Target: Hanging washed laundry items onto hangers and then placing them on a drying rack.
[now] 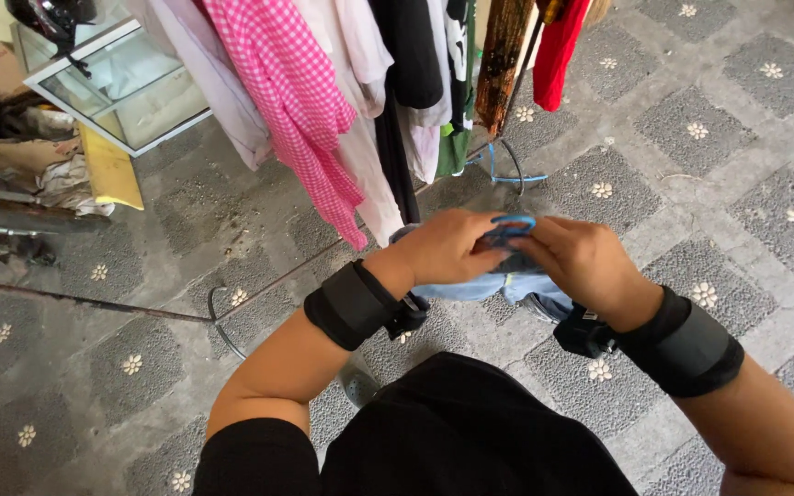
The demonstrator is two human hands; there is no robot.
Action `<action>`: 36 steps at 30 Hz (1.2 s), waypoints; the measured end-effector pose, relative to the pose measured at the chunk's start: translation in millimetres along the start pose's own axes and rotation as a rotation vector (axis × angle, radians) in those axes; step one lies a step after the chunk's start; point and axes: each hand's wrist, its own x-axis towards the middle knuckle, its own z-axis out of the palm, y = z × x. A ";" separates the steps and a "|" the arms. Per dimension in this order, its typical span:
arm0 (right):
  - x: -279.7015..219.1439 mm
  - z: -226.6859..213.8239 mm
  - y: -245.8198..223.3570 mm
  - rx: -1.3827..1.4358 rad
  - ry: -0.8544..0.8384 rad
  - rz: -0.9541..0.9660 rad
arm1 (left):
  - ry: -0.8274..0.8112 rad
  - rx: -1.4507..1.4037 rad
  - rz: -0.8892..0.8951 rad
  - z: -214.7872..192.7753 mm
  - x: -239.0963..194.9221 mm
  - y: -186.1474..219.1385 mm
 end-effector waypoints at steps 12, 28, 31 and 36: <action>-57.8 -1.0 54.9 0.287 0.087 0.192 | 0.135 0.106 -0.053 13.3 9.2 -20.3; -74.6 -4.5 67.6 0.187 0.339 0.180 | 0.214 0.366 0.054 7.7 14.4 -24.8; -77.9 -6.3 64.3 0.165 0.233 0.114 | 0.304 0.310 -0.026 2.5 9.4 -16.8; -67.9 -18.3 42.5 0.084 0.296 0.048 | 0.257 0.290 0.017 -2.2 1.6 -8.3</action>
